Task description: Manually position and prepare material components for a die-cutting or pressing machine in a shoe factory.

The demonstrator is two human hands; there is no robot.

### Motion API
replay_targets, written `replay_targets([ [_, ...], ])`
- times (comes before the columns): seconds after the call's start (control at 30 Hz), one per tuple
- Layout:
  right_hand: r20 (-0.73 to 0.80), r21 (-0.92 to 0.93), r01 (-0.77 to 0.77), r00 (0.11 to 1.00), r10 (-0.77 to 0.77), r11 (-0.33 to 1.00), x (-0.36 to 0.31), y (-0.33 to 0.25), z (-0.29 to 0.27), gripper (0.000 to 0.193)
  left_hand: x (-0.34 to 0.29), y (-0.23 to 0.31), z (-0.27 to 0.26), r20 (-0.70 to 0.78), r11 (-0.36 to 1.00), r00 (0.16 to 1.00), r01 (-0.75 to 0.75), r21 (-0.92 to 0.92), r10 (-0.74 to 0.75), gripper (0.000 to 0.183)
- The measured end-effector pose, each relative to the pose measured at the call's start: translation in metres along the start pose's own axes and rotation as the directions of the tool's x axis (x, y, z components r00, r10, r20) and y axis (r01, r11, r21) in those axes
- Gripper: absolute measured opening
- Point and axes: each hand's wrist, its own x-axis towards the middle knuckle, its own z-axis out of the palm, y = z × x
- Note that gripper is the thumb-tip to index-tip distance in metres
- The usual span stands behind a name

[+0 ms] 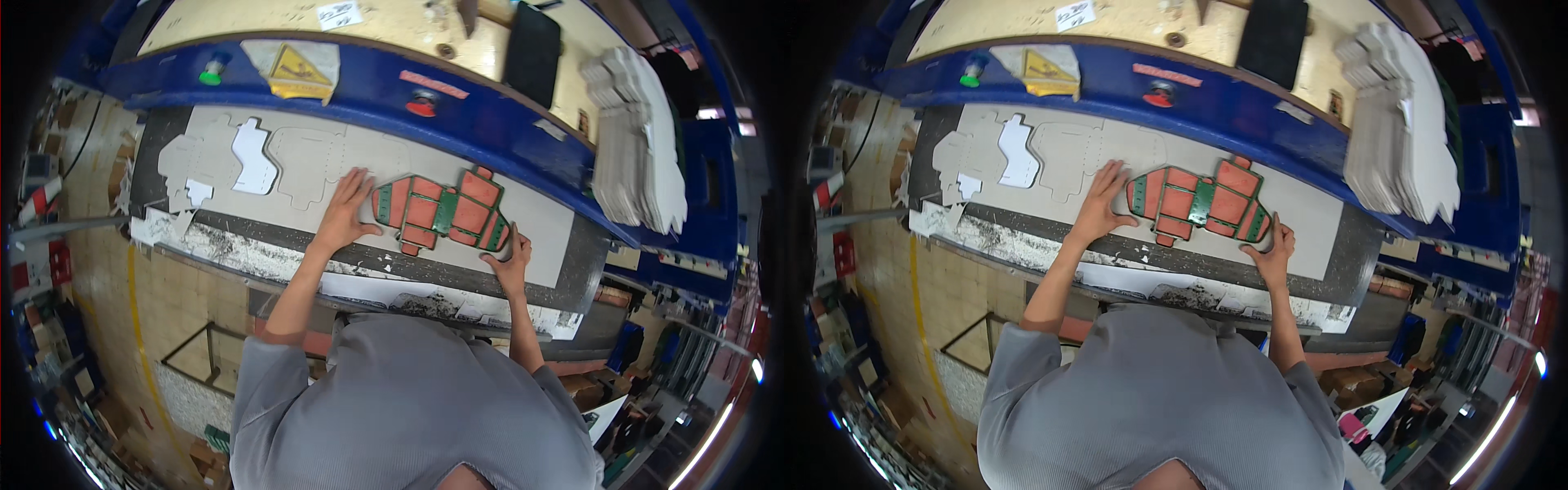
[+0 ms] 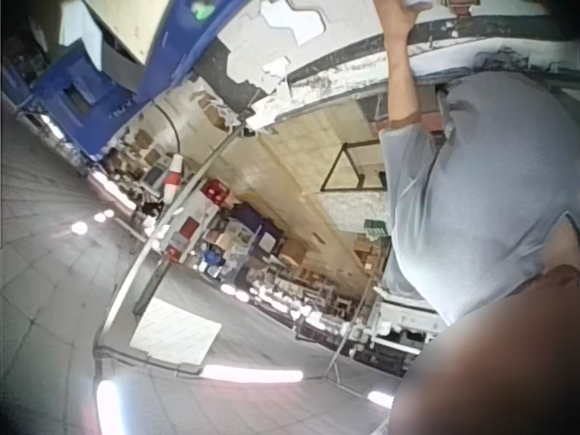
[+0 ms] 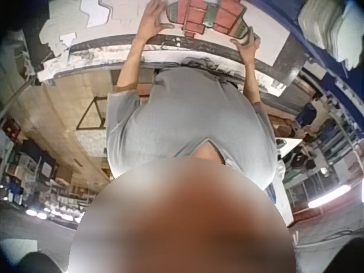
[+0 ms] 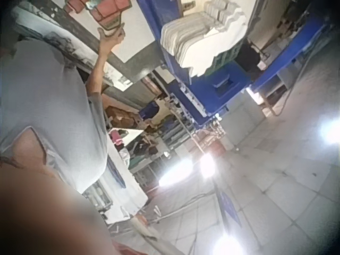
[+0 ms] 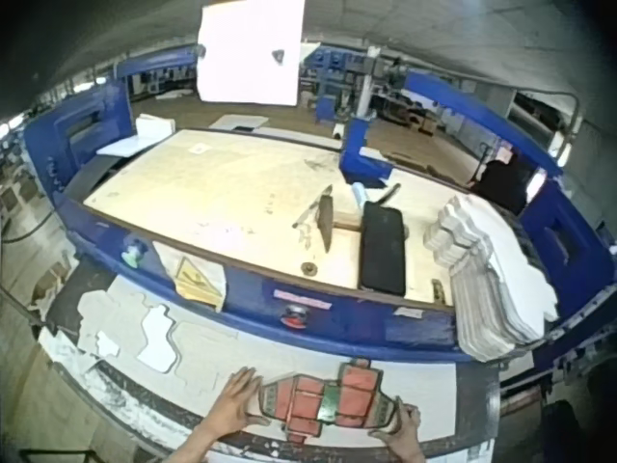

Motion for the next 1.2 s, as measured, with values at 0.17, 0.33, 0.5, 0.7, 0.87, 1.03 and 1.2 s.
replay_targets([
  [0.17,-0.132,0.294,-0.116,0.978,0.160,0.949,-0.036,0.009,-0.007,0.091,-0.057,0.033,-0.005,-0.198,1.000,0.980,0.022,0.008,-0.020,0.092],
  [0.33,-0.485,0.659,-0.070,0.722,0.494,0.749,-0.037,0.035,-0.026,0.054,-0.156,0.057,0.044,-0.163,0.994,0.981,0.106,0.000,-0.105,0.027],
  [0.5,-0.653,0.756,0.291,0.399,0.644,0.586,0.016,-0.017,-0.105,0.064,-0.184,0.071,0.081,-0.298,0.990,0.954,0.006,0.141,0.036,0.016],
  [0.7,-0.495,0.866,0.163,0.138,0.858,0.473,0.033,-0.044,-0.132,0.058,-0.181,0.076,0.090,-0.363,0.980,0.932,0.083,0.183,-0.011,0.023],
  [0.87,-0.448,0.893,-0.078,-0.054,0.893,0.443,0.003,-0.063,-0.117,0.059,-0.192,0.076,0.087,-0.407,0.975,0.911,0.022,0.219,0.071,0.023],
  [1.03,-0.459,0.877,0.181,0.590,0.664,0.445,-0.083,-0.005,-0.058,0.041,-0.200,0.066,0.077,-0.265,0.982,0.958,-0.067,0.178,0.113,0.017],
  [1.2,-0.252,-0.037,0.223,0.941,-0.225,0.974,-0.211,-0.022,0.034,0.030,-0.222,0.067,0.078,-0.251,0.947,0.941,-0.155,0.283,0.229,0.033],
])
